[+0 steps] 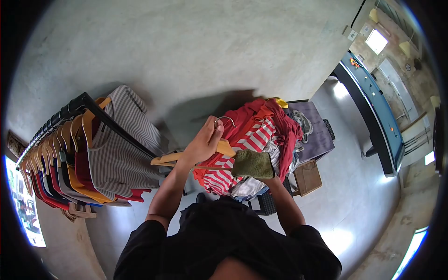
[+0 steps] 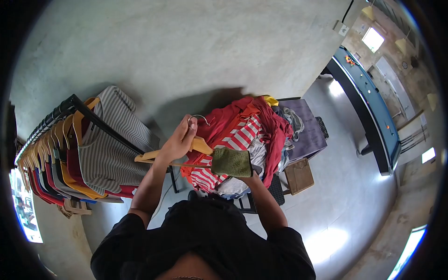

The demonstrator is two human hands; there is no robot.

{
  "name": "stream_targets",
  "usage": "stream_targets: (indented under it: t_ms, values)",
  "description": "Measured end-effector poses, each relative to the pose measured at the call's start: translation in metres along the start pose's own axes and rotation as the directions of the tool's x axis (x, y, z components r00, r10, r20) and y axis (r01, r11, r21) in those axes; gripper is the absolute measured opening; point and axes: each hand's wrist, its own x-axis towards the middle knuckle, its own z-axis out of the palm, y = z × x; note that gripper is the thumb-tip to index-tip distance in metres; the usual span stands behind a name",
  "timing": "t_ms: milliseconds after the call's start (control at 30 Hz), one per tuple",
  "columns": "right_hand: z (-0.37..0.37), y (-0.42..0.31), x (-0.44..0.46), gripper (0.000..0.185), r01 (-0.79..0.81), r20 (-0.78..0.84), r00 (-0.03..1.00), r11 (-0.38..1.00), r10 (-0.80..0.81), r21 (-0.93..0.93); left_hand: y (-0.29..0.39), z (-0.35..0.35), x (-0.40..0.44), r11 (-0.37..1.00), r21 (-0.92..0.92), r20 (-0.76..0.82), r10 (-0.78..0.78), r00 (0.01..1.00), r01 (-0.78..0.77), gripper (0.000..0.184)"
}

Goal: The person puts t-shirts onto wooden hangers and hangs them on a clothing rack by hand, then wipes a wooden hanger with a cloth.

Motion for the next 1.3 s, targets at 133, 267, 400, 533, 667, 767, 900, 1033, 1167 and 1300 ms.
stream_targets:
  t_ms: [133,267,400,533,667,767,900,1033,1167,1300]
  values:
    - [-0.018,-0.024,0.011,0.049,-0.082,-0.223,0.965,0.965,0.14,0.251,0.003,0.043,-0.003,0.996,-0.025,0.174,0.088,0.981,-0.085,0.029]
    - [-0.032,-0.036,0.012,0.044,-0.243,-0.203,0.914,0.875,0.351,0.419,-0.016,0.058,0.002,0.985,-0.102,0.244,0.16,0.956,-0.139,0.042]
    - [-0.017,-0.002,-0.034,0.042,-0.336,-0.213,0.86,0.829,0.463,0.447,0.004,0.039,-0.002,0.976,0.205,0.482,-0.171,0.859,0.08,0.036]
    - [-0.047,0.003,-0.052,0.041,-0.29,-0.384,0.887,0.957,0.258,-0.026,-0.017,0.056,-0.01,0.893,0.355,0.395,0.124,0.91,-0.276,0.023]
    - [-0.076,-0.008,-0.044,0.041,-0.23,-0.443,0.88,0.97,0.171,-0.082,-0.003,0.049,-0.014,0.878,0.448,0.205,0.085,0.975,-0.17,0.021]
    - [-0.047,0.027,-0.071,0.039,-0.156,-0.28,0.948,0.988,0.15,0.002,-0.013,0.024,-0.026,0.842,0.536,0.05,0.04,0.998,-0.061,0.022]
    - [-0.044,0.019,-0.059,0.038,-0.011,-0.284,0.959,1.0,0.013,0.008,-0.008,0.002,-0.049,0.897,0.432,0.003,-0.104,0.995,0.093,0.021]
    - [-0.048,-0.034,-0.01,0.04,-0.129,-0.286,0.954,0.981,0.084,-0.143,-0.018,0.025,-0.066,0.92,0.39,0.245,-0.072,0.967,-0.03,0.022]
    - [-0.035,-0.08,0.012,0.045,-0.291,-0.254,0.95,0.809,0.182,-0.511,-0.037,0.025,-0.093,0.915,0.374,0.339,0.014,0.941,-0.149,0.02]
    - [-0.019,-0.134,0.007,0.035,-0.374,-0.386,0.857,0.927,0.341,-0.012,-0.031,-0.017,-0.101,0.895,0.421,0.326,0.005,0.945,-0.15,0.02]
